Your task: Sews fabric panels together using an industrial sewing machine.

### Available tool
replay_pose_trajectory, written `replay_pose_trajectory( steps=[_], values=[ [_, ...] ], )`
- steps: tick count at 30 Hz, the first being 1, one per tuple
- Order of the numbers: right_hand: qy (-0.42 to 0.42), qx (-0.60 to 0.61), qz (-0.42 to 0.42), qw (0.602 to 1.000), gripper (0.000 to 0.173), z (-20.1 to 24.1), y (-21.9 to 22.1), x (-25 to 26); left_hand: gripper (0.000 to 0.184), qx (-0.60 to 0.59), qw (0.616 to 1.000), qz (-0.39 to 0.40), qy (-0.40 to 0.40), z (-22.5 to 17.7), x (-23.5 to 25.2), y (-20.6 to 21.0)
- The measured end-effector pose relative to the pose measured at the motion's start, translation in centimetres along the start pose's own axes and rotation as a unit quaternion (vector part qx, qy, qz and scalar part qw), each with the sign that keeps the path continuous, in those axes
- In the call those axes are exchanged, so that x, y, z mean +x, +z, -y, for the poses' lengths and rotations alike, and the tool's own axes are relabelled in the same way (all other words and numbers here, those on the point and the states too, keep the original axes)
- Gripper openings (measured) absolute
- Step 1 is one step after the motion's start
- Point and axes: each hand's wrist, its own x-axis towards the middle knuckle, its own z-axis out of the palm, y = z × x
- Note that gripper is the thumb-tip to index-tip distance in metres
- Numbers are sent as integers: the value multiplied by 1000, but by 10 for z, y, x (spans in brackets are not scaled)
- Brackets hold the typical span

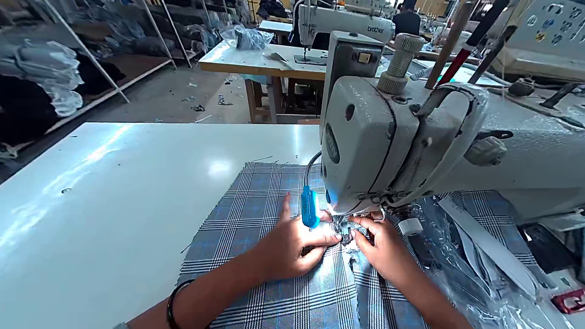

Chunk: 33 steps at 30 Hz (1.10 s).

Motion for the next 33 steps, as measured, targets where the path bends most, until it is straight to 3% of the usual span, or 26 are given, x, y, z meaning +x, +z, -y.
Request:
replay_pose_trajectory(
  steps=[14,33],
  values=[
    [12,-18,-23,1000,18,0,2,1,35,-7,999,31,7,2,4,-7],
    [6,-24,-36,999,19,-2,2,1,34,-4,1000,11,6,6,6,-4]
  ],
)
